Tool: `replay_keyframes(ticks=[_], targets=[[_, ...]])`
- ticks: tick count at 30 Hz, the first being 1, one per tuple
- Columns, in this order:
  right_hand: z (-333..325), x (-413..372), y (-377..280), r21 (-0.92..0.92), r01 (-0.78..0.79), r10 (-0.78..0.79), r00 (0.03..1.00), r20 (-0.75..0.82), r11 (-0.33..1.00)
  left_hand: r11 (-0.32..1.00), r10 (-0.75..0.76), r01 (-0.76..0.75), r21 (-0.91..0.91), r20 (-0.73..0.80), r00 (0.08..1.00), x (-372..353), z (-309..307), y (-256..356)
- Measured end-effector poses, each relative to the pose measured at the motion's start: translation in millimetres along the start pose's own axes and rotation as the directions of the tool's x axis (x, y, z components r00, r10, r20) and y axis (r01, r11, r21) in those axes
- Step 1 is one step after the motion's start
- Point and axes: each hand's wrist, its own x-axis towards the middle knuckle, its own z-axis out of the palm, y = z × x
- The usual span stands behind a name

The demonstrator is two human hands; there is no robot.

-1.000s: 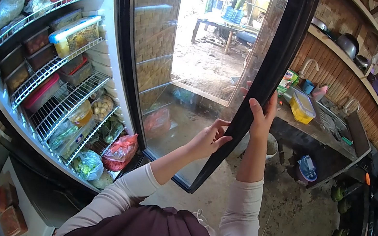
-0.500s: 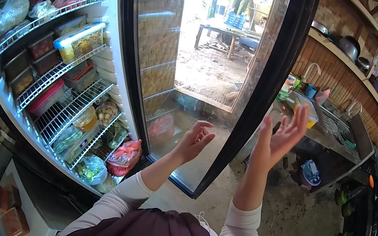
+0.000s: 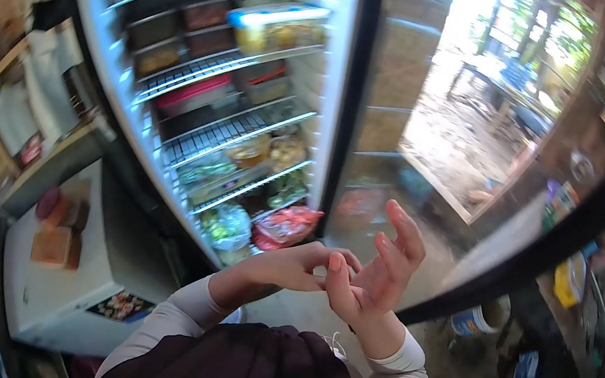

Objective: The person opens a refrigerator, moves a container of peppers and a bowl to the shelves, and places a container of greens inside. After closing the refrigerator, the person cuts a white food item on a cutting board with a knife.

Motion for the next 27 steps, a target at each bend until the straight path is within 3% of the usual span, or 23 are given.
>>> replay_keyframes(ticks=[4, 5, 10, 12, 14, 16, 18, 20, 22, 27], targets=[[49.4, -11.5, 5.6, 0.222, -0.044, 0.012, 0.99, 0.143, 0.974, 0.971, -0.161, 0.196, 0.14, -0.232, 0.959, -67.5, -11.3, 0.6], [61.9, -16.4, 5.2, 0.264, -0.064, 0.005, 0.976, 0.218, 0.962, 0.983, -0.119, 0.151, 0.102, -0.271, 0.955, -83.7, -10.8, 0.0], [125.1, -44.1, -12.4, 0.556, -0.225, -0.092, 0.869, 0.486, 0.8, 0.955, -0.236, 0.293, 0.033, -0.512, 0.826, -157.9, 10.6, 7.3], [148.0, -59.7, -22.8, 0.675, -0.223, -0.177, 0.865, 0.47, 0.703, 0.95, -0.286, 0.309, -0.053, -0.548, 0.786, -183.3, 22.0, 19.9], [157.9, -83.3, -33.0, 0.701, -0.37, -0.232, 0.762, 0.604, 0.61, 0.942, -0.271, 0.336, -0.021, -0.639, 0.72, -207.5, 37.9, 19.6], [167.2, -98.7, -43.1, 0.736, -0.427, -0.279, 0.731, 0.623, 0.525, 0.939, -0.291, 0.33, -0.096, -0.734, 0.614, -223.4, 58.8, 16.9], [173.5, -106.3, -49.8, 0.691, -0.517, -0.366, 0.597, 0.714, 0.505, 0.941, -0.283, 0.311, -0.133, -0.813, 0.509, -226.4, 74.3, 24.7], [180.3, -106.1, -55.4, 0.709, -0.525, -0.441, 0.556, 0.705, 0.472, 0.902, -0.215, 0.433, 0.009, -0.858, 0.466, -229.7, 82.7, 31.0], [186.1, -107.8, -59.6, 0.72, -0.575, -0.547, 0.485, 0.682, 0.388, 0.864, -0.244, 0.504, 0.01, -0.867, 0.434, -233.2, 85.5, 26.8], [202.7, -119.2, -59.9, 0.769, -0.555, -0.593, 0.517, 0.617, 0.317, 0.823, -0.226, 0.568, -0.011, -0.924, 0.309, -233.8, 88.6, 34.2]])
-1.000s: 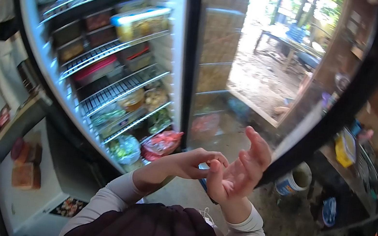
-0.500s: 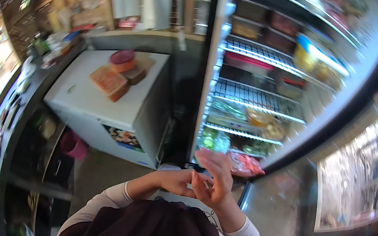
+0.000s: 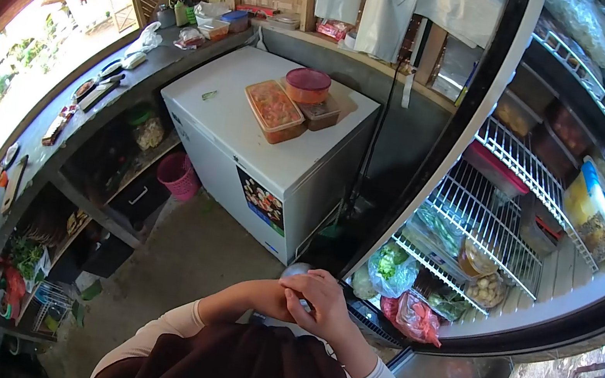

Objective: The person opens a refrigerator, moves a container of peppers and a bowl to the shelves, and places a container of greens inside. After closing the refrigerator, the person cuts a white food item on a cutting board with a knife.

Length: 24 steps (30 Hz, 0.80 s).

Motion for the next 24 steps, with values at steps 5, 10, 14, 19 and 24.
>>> replay_keyframes(ticks=[5, 10, 14, 19, 24], targets=[[7.8, 10.9, 16.7, 0.067, 0.058, -0.054, 0.997, -0.061, 0.996, 1.0, 0.003, -0.004, -0.008, -0.015, 1.0, 3.5, -15.0, -12.2], [14.4, 29.9, 49.4, 0.122, -0.033, 0.039, 0.998, -0.043, 0.992, 0.995, 0.095, -0.096, -0.037, -0.016, 0.995, 18.9, -48.4, -28.7], [41.2, 57.9, 89.0, 0.212, -0.294, 0.314, 0.947, -0.071, 0.932, 0.994, 0.059, -0.057, -0.091, 0.022, 0.998, 28.0, -98.5, -69.1], [90.9, 99.8, 158.4, 0.305, -0.415, 0.46, 0.883, -0.092, 0.858, 0.995, -0.08, 0.078, -0.068, -0.015, 0.997, 22.1, -197.8, -108.6], [141.6, 158.5, 243.9, 0.429, -0.417, 0.552, 0.792, -0.261, 0.801, 0.995, -0.057, 0.073, 0.062, -0.224, 0.973, 6.5, -347.2, -137.8]])
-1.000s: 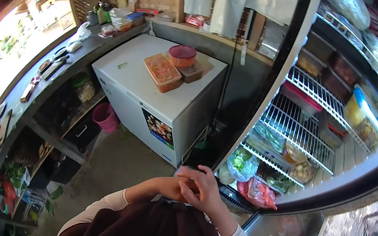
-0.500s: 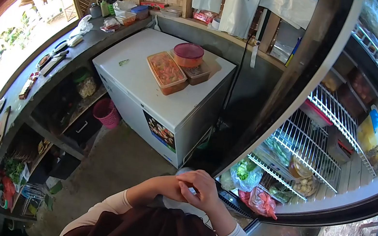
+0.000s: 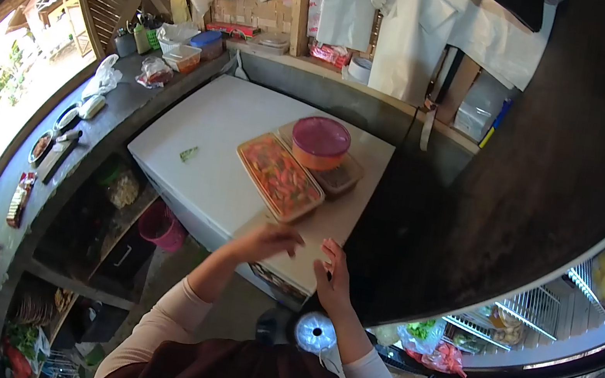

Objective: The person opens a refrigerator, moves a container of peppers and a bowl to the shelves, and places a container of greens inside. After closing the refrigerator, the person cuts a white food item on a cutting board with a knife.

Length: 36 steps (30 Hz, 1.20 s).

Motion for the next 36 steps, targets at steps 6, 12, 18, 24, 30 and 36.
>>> replay_keyframes(ticks=[6, 12, 18, 24, 30, 36], targets=[[44.8, 73.3, 33.0, -0.474, 0.003, -0.056, 0.994, -0.097, 0.88, 0.993, 0.089, -0.004, 0.121, -0.706, 0.702, 37.9, -134.4, -58.4], [70.6, 91.0, 29.5, -0.725, 0.074, -0.204, 0.975, -0.093, 0.685, 0.908, -0.061, 0.383, 0.171, -0.849, 0.524, 70.0, -193.8, -150.7], [70.7, 103.5, 43.7, -0.666, 0.163, -0.259, 0.965, -0.047, 0.728, 0.923, -0.384, 0.263, -0.282, -0.717, 0.581, 73.2, -187.5, -131.9], [67.2, 99.7, 42.1, -0.574, 0.082, -0.154, 0.985, -0.078, 0.815, 0.871, -0.491, 0.249, -0.424, -0.723, 0.486, 77.0, -196.4, -153.6], [62.6, 88.7, 36.4, -0.54, 0.168, -0.229, 0.972, -0.048, 0.825, 0.866, -0.494, 0.164, -0.473, -0.755, 0.432, 60.1, -172.5, -121.2], [48.7, 73.1, 23.3, -0.536, 0.186, -0.222, 0.975, -0.003, 0.824, 0.844, -0.524, 0.136, -0.519, -0.742, 0.417, 36.5, -154.8, -120.6]])
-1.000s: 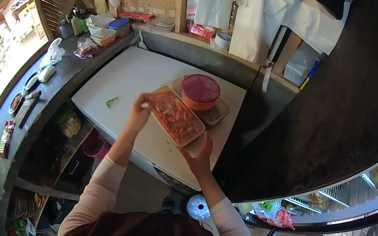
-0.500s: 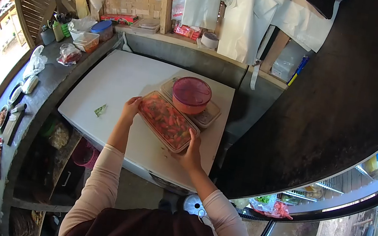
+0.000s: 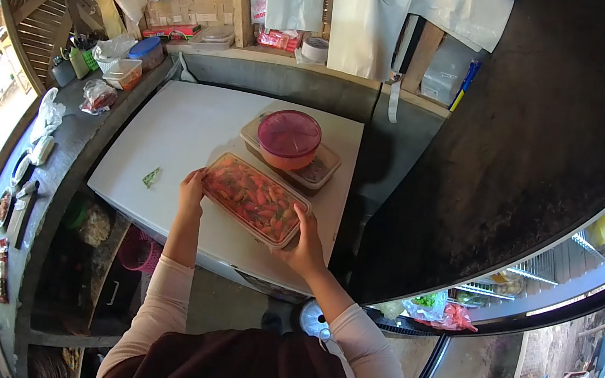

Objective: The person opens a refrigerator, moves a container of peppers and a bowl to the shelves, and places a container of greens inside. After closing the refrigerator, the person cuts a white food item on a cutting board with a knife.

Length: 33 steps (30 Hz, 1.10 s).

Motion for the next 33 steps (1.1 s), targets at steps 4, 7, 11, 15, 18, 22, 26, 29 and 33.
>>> replay_keyframes(ticks=[4, 7, 11, 15, 18, 22, 26, 29, 33], targets=[[-17.4, -8.1, -10.7, -0.006, 0.04, -0.04, 0.999, 0.011, 0.999, 0.998, 0.021, -0.022, -0.055, -0.003, 1.0, -28.7, -2.9, 4.5], [-37.5, -14.5, -20.4, 0.012, 0.082, -0.081, 0.997, -0.006, 0.997, 0.989, -0.017, 0.009, -0.15, -0.049, 0.999, -67.9, 2.2, 23.7], [-83.2, -19.5, -34.0, 0.144, 0.143, -0.142, 0.99, -0.015, 0.979, 0.916, 0.17, -0.164, -0.366, -0.015, 0.985, -116.8, 13.5, 30.4], [-143.9, -26.3, -50.4, 0.177, 0.269, -0.259, 0.963, -0.078, 0.947, 0.76, 0.363, -0.337, -0.556, -0.067, 0.929, -179.2, 48.2, 42.3], [-196.5, -39.1, -68.4, 0.195, 0.333, -0.312, 0.941, -0.13, 0.923, 0.627, 0.41, -0.311, -0.714, -0.037, 0.912, -237.4, 78.7, 64.1], [-269.9, -73.1, -90.8, 0.338, 0.379, -0.349, 0.925, -0.148, 0.861, 0.485, 0.514, -0.356, -0.799, -0.07, 0.855, -325.8, 117.6, 91.3], [-336.4, -129.7, -108.3, 0.657, 0.111, -0.025, 0.99, -0.138, 0.746, 0.547, 0.503, -0.394, -0.739, -0.086, 0.86, -413.5, 148.1, 100.2], [-385.4, -155.0, -136.5, 0.844, -0.137, 0.338, 0.94, -0.055, 0.519, 0.546, 0.541, -0.367, -0.753, -0.018, 0.841, -457.0, 172.4, 92.5], [-442.2, -169.6, -172.9, 0.943, -0.075, 0.477, 0.874, -0.095, 0.325, 0.57, 0.583, -0.319, -0.757, 0.1, 0.806, -507.8, 208.3, 80.3]])
